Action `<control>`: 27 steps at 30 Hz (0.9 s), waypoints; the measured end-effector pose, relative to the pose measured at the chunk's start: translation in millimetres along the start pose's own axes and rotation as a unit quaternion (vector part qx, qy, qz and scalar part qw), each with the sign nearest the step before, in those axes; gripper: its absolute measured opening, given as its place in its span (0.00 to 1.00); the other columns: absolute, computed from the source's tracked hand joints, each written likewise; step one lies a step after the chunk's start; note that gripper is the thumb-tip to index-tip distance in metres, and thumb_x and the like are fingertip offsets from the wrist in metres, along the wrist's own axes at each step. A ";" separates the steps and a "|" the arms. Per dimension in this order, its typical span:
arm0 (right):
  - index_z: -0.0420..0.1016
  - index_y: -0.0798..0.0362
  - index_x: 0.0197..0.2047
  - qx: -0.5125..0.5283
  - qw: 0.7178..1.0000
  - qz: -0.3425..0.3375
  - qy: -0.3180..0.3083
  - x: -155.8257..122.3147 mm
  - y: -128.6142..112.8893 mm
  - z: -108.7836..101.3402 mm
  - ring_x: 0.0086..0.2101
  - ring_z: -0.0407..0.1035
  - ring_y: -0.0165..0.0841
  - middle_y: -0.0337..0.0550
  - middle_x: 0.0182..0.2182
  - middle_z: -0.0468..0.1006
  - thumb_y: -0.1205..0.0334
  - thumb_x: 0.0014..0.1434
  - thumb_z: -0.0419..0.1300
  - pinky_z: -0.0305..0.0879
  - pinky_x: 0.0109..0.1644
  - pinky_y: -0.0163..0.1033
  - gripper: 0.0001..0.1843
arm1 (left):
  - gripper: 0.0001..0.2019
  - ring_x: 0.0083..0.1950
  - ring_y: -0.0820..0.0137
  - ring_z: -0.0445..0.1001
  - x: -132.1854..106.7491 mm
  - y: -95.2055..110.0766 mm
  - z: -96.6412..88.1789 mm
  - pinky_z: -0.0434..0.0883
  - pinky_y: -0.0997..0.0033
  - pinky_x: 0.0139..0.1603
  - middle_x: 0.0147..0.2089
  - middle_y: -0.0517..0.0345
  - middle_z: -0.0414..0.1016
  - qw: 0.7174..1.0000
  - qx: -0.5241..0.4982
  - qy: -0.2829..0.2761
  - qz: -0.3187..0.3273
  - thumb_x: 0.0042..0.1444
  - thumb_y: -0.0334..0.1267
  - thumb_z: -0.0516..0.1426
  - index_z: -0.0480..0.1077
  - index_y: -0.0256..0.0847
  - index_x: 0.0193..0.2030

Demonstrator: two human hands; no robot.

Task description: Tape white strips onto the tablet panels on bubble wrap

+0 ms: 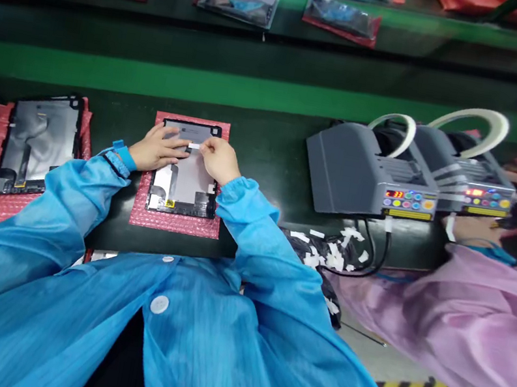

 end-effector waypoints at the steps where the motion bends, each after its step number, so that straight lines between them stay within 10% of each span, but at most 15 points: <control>1: 0.73 0.56 0.28 -0.034 0.999 0.007 -0.012 3.8 -3.1 5.0 0.28 0.64 0.30 0.39 0.25 0.73 0.67 0.58 0.56 0.58 0.36 0.36 0.08 | 0.16 0.72 0.48 0.56 -0.1 -0.2 0.6 0.45 0.28 0.70 0.66 0.56 0.70 1.000 -0.003 0.000 -0.002 0.66 0.43 0.54 0.74 0.57 0.59; 9: 0.81 0.52 0.44 -0.211 0.975 0.057 -0.038 2.6 -20.6 19.2 0.50 0.72 0.40 0.49 0.50 0.79 0.64 0.64 0.52 0.66 0.51 0.41 0.15 | 0.17 0.71 0.48 0.55 0.2 0.8 1.6 0.44 0.25 0.69 0.68 0.56 0.68 0.999 -0.033 -0.004 -0.014 0.65 0.44 0.54 0.73 0.56 0.59; 27: 0.80 0.59 0.45 -0.306 0.944 0.116 -0.035 17.5 -30.3 9.2 0.52 0.71 0.47 0.60 0.48 0.79 0.44 0.56 0.65 0.67 0.54 0.47 0.25 | 0.18 0.72 0.48 0.55 1.2 3.7 -1.8 0.41 0.26 0.71 0.68 0.54 0.67 0.999 -0.011 -0.026 -0.026 0.66 0.43 0.53 0.72 0.53 0.61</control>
Point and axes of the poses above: each hand's wrist, its own x-axis towards the middle knuckle, its own z-axis out of the palm, y = z × x, the point moved 3 cm from there along x, towards the middle knuckle
